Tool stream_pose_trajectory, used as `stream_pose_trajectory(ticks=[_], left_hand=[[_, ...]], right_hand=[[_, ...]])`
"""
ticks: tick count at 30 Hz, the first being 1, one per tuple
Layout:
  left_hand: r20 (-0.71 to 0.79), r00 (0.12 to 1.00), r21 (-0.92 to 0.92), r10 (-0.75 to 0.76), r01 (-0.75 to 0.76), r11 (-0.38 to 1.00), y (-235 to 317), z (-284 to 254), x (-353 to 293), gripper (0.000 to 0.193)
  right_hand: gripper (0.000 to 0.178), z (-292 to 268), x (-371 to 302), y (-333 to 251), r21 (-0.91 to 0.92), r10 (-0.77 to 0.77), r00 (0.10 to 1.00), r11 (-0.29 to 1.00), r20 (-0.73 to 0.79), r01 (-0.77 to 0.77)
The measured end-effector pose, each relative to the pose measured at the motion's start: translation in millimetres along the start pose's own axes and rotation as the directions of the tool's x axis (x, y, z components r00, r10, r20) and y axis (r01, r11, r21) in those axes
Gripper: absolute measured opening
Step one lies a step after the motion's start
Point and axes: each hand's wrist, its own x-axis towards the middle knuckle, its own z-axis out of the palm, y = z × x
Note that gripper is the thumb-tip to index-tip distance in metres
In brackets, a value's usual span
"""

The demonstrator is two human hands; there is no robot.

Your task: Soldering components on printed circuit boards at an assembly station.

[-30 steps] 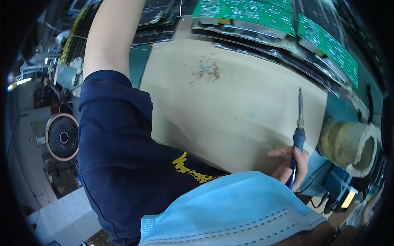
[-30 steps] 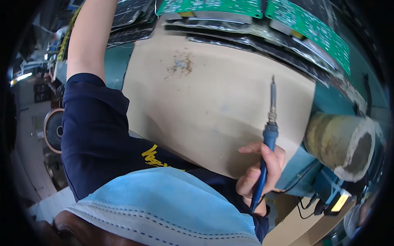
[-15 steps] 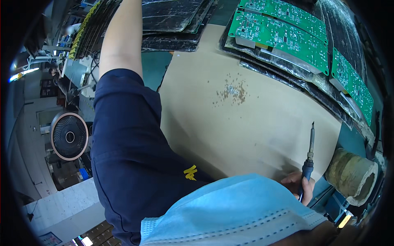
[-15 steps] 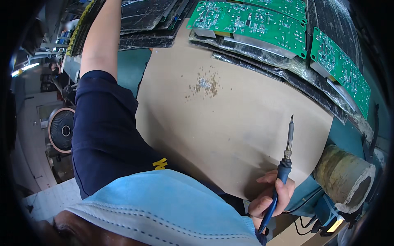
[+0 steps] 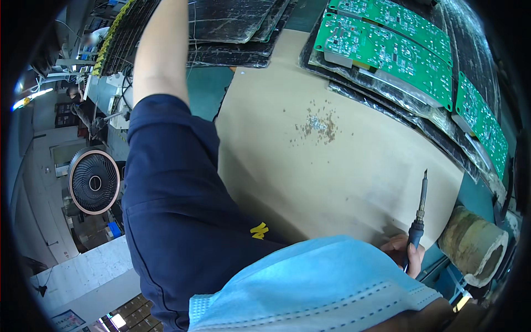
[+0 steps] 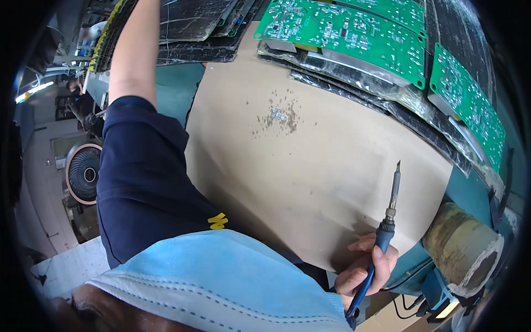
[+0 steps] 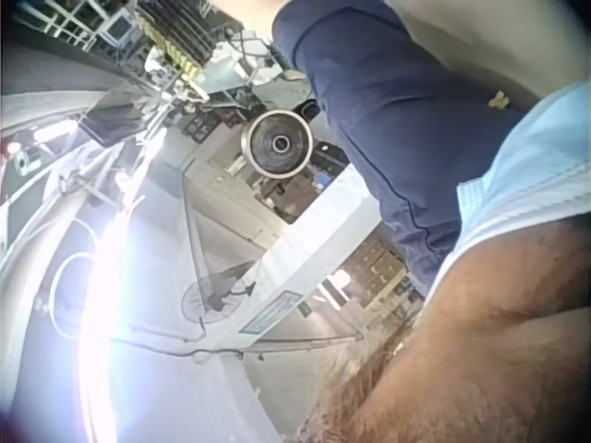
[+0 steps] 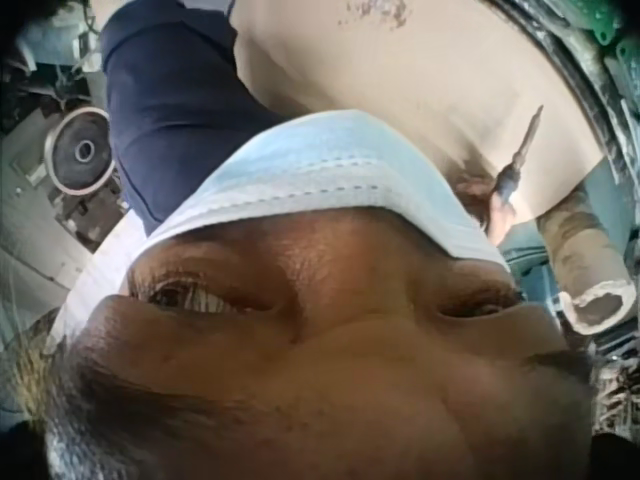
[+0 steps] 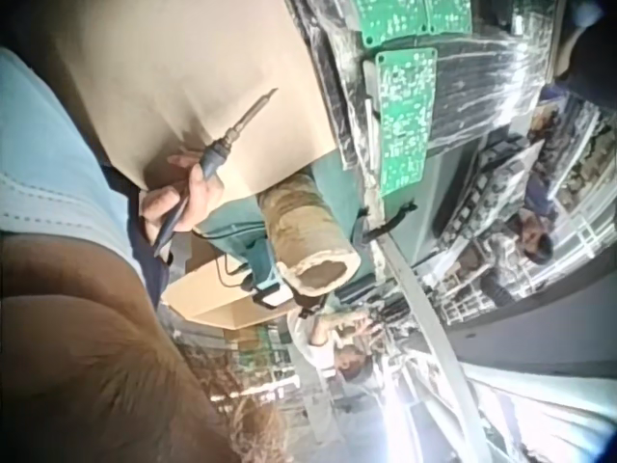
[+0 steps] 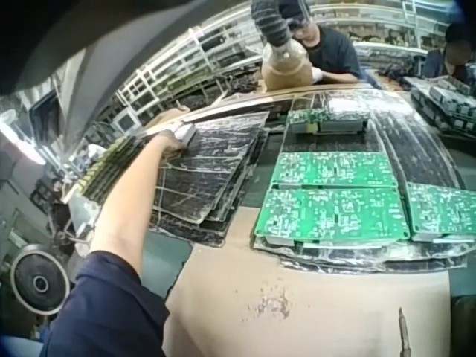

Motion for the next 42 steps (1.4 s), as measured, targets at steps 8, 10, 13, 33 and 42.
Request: stream_pose_trajectory(ticks=[8,10,13,33,42], left_hand=[[0.099,0.987,-0.359,0.128,-0.085,0.93,0,-16,-77,0.067],[-0.105,0.989,-0.132,0.104,-0.117,0.984,5,-2,-80,0.075],[-0.308,0.935,0.029,0.175,-0.174,0.984,7,13,-79,0.085],[0.087,0.793,-0.921,0.603,0.294,-0.254,-43,19,-422,0.052],[0.326,0.433,-0.703,0.84,0.706,-0.091,45,68,-535,0.06]], right_hand=[[0.044,3,-6,-1,0.015,-0.074,0.996,0.997,-0.058,0.075],[0.042,4,-5,-6,-0.001,-0.069,0.993,0.998,-0.094,0.07],[0.039,0,-5,-10,-0.144,-0.1,0.992,0.986,-0.073,0.088],[0.034,-71,-25,-13,-0.439,-0.3,0.82,0.896,-0.488,0.067],[0.048,19,6,-32,-0.18,-0.126,0.963,0.969,0.238,0.171]])
